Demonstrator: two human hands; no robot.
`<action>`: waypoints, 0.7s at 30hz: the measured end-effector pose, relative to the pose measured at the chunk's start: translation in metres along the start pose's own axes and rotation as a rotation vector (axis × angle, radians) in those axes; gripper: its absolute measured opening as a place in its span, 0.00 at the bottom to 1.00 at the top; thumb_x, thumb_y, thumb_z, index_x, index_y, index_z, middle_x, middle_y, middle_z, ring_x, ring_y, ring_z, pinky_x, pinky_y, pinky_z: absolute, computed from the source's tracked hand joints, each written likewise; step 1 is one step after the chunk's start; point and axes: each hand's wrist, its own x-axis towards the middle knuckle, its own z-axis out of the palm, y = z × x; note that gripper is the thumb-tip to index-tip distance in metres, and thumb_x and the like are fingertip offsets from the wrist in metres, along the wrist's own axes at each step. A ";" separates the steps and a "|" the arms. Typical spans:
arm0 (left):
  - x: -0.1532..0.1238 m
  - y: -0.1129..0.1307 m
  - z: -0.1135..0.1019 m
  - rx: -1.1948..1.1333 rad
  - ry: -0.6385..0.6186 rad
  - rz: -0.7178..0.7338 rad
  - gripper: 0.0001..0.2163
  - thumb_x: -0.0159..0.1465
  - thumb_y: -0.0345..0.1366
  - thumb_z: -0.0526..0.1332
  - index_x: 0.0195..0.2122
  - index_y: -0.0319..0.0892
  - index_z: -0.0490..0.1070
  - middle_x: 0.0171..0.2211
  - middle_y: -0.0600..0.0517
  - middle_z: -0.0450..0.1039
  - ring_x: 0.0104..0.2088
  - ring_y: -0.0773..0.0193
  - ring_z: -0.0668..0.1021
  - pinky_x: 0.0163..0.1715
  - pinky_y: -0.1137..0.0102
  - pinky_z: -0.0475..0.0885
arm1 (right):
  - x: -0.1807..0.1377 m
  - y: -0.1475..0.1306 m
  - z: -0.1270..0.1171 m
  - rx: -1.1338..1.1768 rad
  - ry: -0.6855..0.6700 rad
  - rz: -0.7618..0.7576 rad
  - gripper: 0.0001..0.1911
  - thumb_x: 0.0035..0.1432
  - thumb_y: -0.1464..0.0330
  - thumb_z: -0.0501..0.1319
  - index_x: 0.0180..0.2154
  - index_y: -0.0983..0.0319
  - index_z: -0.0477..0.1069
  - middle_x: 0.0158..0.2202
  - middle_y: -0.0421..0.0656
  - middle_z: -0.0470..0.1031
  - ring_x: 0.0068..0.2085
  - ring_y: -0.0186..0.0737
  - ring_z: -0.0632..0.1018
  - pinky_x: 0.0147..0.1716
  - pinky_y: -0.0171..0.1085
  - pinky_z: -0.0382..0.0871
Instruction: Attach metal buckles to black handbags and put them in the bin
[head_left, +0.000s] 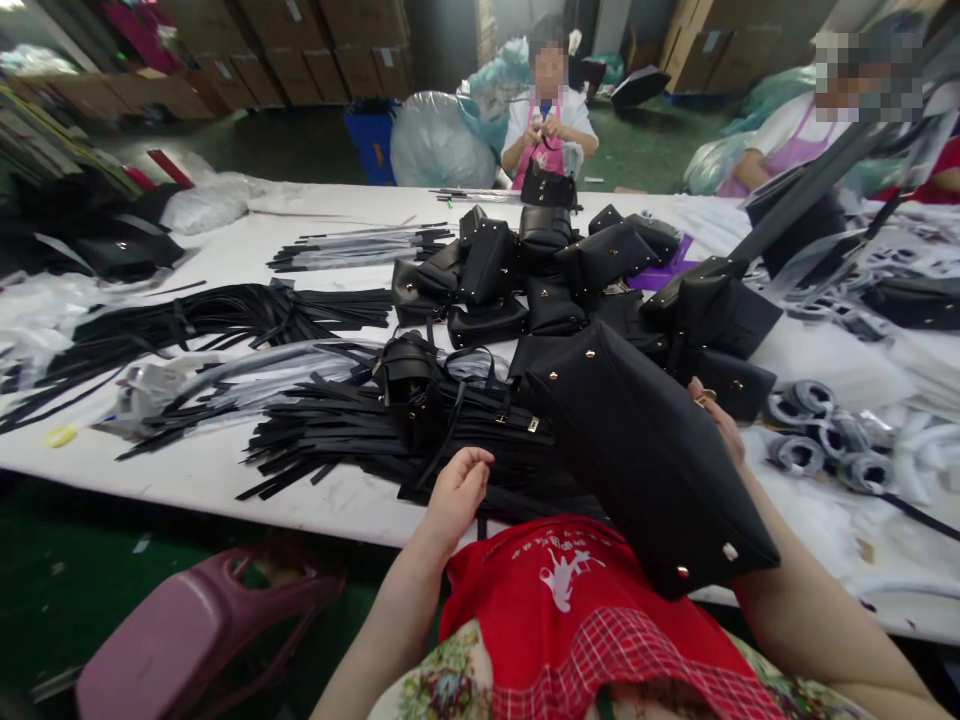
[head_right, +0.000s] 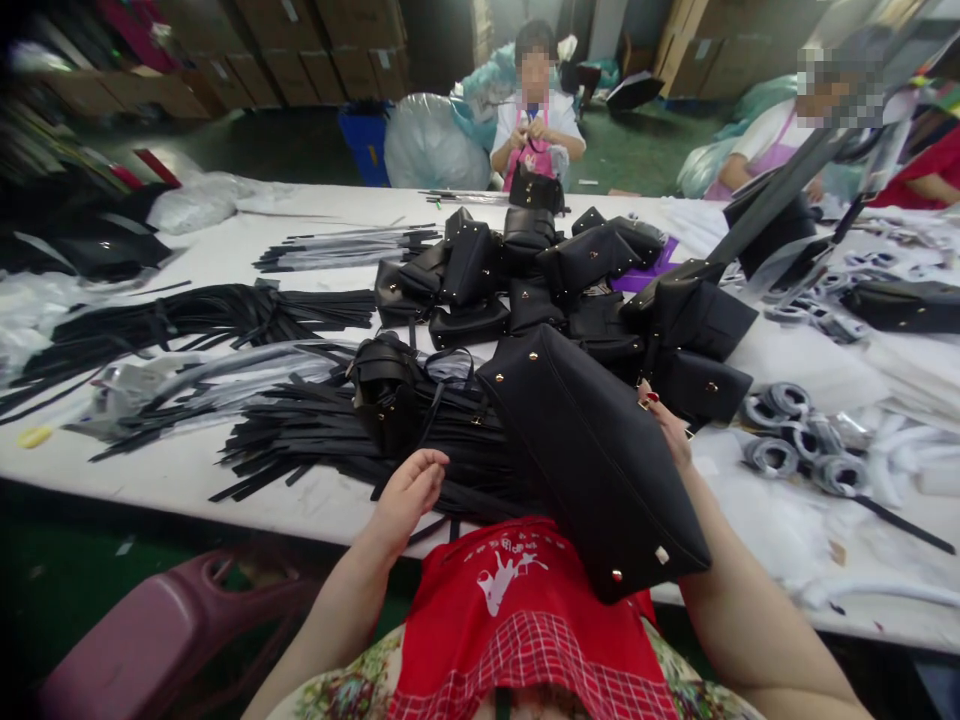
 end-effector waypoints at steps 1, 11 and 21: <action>0.000 -0.001 -0.001 0.027 -0.003 0.003 0.12 0.56 0.42 0.61 0.36 0.40 0.66 0.17 0.63 0.55 0.15 0.76 0.55 0.15 0.78 0.46 | -0.001 0.002 0.002 0.031 0.026 0.012 0.08 0.58 0.68 0.57 0.31 0.54 0.75 0.34 0.36 0.80 0.43 0.35 0.80 0.38 0.29 0.78; -0.005 -0.008 -0.004 0.204 -0.090 -0.005 0.15 0.58 0.48 0.62 0.29 0.40 0.66 0.15 0.62 0.58 0.15 0.75 0.57 0.16 0.77 0.52 | -0.013 -0.008 0.028 0.146 -0.047 0.153 0.08 0.57 0.68 0.57 0.32 0.54 0.75 0.32 0.35 0.80 0.40 0.34 0.81 0.40 0.29 0.77; -0.020 0.047 0.078 0.629 -0.402 0.617 0.06 0.59 0.38 0.66 0.34 0.42 0.80 0.23 0.53 0.69 0.25 0.68 0.71 0.28 0.74 0.66 | -0.036 -0.016 0.070 0.159 -0.219 0.302 0.12 0.62 0.64 0.54 0.37 0.57 0.76 0.31 0.38 0.81 0.40 0.40 0.81 0.44 0.35 0.77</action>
